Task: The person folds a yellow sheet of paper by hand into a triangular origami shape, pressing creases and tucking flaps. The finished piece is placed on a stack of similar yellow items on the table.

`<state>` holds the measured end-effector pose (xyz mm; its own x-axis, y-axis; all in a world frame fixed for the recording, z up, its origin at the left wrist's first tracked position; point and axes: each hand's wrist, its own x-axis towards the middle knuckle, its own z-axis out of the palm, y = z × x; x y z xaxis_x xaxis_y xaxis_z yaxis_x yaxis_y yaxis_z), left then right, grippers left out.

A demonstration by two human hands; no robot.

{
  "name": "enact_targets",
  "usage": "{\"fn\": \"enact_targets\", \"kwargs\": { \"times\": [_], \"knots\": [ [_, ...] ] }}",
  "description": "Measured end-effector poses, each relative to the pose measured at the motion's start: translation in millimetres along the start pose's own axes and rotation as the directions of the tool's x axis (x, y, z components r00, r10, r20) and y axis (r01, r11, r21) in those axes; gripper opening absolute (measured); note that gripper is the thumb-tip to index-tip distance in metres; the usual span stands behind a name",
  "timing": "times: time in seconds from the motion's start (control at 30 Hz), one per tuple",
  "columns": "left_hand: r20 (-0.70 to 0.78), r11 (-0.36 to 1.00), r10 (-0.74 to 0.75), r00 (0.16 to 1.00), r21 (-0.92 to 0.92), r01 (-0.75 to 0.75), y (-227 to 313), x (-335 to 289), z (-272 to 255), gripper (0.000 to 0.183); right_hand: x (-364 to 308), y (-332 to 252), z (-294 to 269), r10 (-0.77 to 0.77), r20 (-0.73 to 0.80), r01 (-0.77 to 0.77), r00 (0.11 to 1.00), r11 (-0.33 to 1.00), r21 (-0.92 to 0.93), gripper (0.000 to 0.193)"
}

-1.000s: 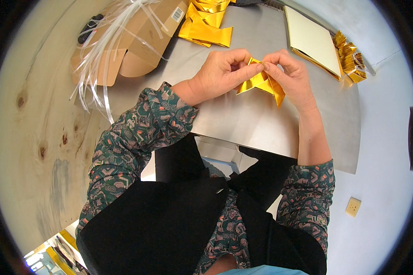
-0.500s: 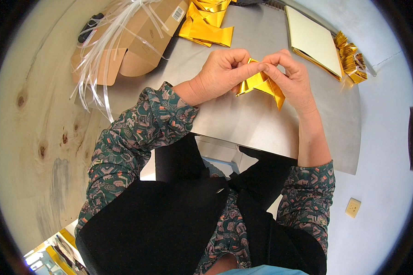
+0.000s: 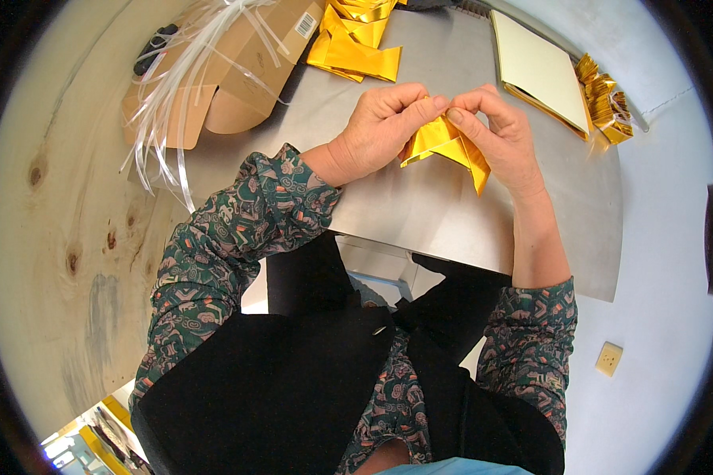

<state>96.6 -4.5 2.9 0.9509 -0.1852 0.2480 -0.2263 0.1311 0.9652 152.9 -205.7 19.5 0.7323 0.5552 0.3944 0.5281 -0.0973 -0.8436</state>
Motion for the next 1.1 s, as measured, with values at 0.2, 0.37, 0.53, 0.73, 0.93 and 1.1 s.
{"fn": "enact_targets", "kwargs": {
  "times": [0.2,0.37,0.53,0.73,0.93,1.1],
  "knots": [
    [-0.004,0.996,0.085,0.996,0.011,-0.085,-7,3,0,0.029,0,3,1,0.01,0.005,-0.01,1.0,1.0,-0.014,0.011],
    [0.024,0.93,0.219,0.975,0.298,-0.216,-8,5,-5,0.031,-1,9,0,0.083,0.033,-0.087,0.996,0.99,0.111,0.013],
    [0.067,0.99,-0.005,0.998,0.138,-0.004,-2,-2,-3,0.03,-3,10,-6,0.19,0.025,-0.191,0.981,0.964,0.185,0.015],
    [0.009,0.962,0.071,0.997,0.263,-0.071,-6,2,1,0.026,-1,12,-6,0.164,0.004,-0.163,0.987,0.978,0.131,0.016],
    [0.048,0.902,0.197,0.979,0.382,-0.2,-6,1,-1,0.024,1,13,-5,0.146,0.027,-0.149,0.989,0.976,0.158,0.016],
    [0.035,0.899,0.18,0.983,0.4,-0.179,-5,-1,-1,0.025,0,8,-4,0.195,0.071,-0.206,0.978,0.956,0.207,0.015]
  ]
}}
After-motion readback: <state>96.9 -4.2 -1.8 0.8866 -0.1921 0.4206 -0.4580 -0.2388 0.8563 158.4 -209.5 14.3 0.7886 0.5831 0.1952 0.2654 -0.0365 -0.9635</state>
